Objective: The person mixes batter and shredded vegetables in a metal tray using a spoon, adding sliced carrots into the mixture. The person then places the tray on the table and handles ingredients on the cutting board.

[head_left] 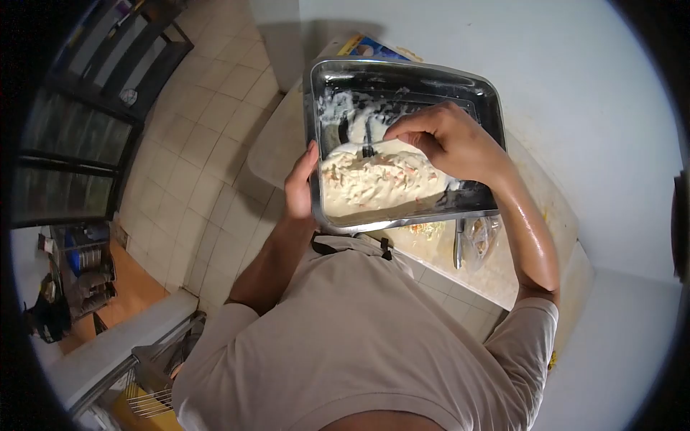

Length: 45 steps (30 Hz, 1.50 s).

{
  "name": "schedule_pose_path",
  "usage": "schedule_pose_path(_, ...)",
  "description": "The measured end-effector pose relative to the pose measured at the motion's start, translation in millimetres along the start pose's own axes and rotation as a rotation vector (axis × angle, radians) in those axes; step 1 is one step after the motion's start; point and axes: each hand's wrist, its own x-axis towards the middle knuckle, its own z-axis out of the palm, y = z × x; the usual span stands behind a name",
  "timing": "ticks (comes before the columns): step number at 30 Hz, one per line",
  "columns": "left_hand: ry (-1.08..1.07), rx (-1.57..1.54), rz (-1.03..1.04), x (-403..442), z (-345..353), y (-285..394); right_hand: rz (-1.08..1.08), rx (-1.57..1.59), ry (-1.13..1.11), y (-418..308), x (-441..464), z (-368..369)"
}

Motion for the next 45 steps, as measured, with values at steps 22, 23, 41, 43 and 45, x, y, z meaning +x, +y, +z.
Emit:
schedule_pose_path(22, -0.202, -0.201, 0.068, 0.5, 0.3, -15.6, 0.178, -0.276, 0.12, -40.3, -94.0, -1.3)
schedule_pose_path(23, -0.207, -0.219, 0.061, 0.7, 2.6, -15.4, 0.159, -0.268, 0.183, -40.0, -95.5, -0.4)
schedule_pose_path(41, 0.114, -0.058, 0.269, 13.6, -7.6, -49.7, 0.478, -0.163, 0.499, -7.3, -119.6, 51.7)
schedule_pose_path(43, 0.149, -0.039, 0.245, 12.8, -6.2, -43.8, 0.476, -0.135, 0.501, -20.5, -106.6, 59.9)
schedule_pose_path(45, 0.104, -0.027, 0.232, 12.1, -6.8, -41.7, 0.465, -0.129, 0.531, -33.3, -100.9, 66.1)
